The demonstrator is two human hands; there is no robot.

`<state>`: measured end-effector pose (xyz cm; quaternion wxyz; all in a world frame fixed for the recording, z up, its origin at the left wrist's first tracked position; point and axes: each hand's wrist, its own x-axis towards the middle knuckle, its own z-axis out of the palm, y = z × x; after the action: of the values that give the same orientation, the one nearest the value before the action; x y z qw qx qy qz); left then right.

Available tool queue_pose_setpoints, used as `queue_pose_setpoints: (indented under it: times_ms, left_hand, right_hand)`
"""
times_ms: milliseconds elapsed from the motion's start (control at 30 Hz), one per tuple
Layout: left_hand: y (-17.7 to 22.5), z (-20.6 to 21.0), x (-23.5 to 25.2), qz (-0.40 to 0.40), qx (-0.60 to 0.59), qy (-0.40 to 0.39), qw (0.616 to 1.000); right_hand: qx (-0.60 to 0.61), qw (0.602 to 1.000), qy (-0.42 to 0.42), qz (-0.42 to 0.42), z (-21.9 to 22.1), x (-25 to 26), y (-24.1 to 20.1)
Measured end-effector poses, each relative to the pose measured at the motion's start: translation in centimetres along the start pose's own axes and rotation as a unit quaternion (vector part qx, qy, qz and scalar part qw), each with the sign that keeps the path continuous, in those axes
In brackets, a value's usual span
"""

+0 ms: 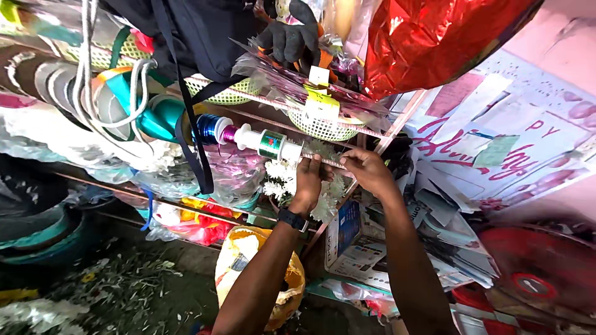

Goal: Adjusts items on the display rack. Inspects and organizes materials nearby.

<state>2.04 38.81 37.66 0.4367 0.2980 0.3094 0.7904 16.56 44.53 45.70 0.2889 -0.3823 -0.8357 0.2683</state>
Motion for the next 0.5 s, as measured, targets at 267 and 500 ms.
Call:
queue_pose_setpoints:
  times_ms: [267, 500]
  left_hand:
    - [-0.2, -0.1, 0.1, 0.005, -0.021, -0.009, 1.0]
    - [-0.1, -0.5, 0.0, 0.002, -0.033, -0.021, 0.999]
  right_hand:
    - [0.122, 0.992, 0.013, 0.029, 1.4, 1.0, 0.5]
    - [0.399, 0.914, 0.006, 0.074, 2.6, 1.1, 1.4]
